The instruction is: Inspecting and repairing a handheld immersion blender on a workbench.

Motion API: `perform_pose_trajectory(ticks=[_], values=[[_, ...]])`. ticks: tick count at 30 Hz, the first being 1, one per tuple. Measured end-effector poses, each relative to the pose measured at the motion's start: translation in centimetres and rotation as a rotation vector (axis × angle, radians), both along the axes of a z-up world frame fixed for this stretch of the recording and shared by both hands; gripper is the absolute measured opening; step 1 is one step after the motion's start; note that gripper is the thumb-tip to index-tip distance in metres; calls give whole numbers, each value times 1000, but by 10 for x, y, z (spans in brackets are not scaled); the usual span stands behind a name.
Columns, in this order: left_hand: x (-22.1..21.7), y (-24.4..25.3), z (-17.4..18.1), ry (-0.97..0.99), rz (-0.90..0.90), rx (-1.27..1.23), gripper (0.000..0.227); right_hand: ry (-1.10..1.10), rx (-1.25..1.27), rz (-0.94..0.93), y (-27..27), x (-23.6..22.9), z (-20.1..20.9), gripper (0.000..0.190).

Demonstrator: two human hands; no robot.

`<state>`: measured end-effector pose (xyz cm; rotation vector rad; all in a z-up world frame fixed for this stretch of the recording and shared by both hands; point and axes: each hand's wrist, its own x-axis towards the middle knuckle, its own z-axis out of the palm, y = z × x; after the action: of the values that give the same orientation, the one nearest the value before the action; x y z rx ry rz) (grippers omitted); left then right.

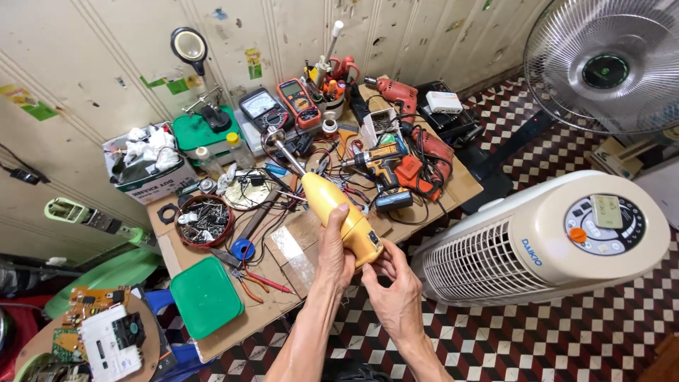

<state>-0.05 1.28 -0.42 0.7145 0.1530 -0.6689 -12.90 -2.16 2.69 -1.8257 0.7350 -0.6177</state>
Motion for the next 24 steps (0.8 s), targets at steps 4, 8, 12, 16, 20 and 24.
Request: perform_pose_trajectory(ticks=[4, 8, 12, 16, 20, 24], values=[[1, -6, -8, 11, -8, 4, 54, -13, 17, -26, -2, 0, -1, 53], [3, -8, -10, 90, -36, -54, 57, -36, 33, -15, -2, 1, 3, 54], [6, -12, -11, 130, -23, -78, 55, -54, 10, 7, -3, 1, -3, 57], [8, -12, -10, 158, -35, -78, 54, -59, 8, 18, -1, 1, 1, 59], [9, -14, -5, 137, -16, -120, 52, -72, 8, 22, 1, 4, 2, 63], [10, -18, -10, 119, -16, -190, 51, -62, 34, -23, -1, 9, 9, 63]])
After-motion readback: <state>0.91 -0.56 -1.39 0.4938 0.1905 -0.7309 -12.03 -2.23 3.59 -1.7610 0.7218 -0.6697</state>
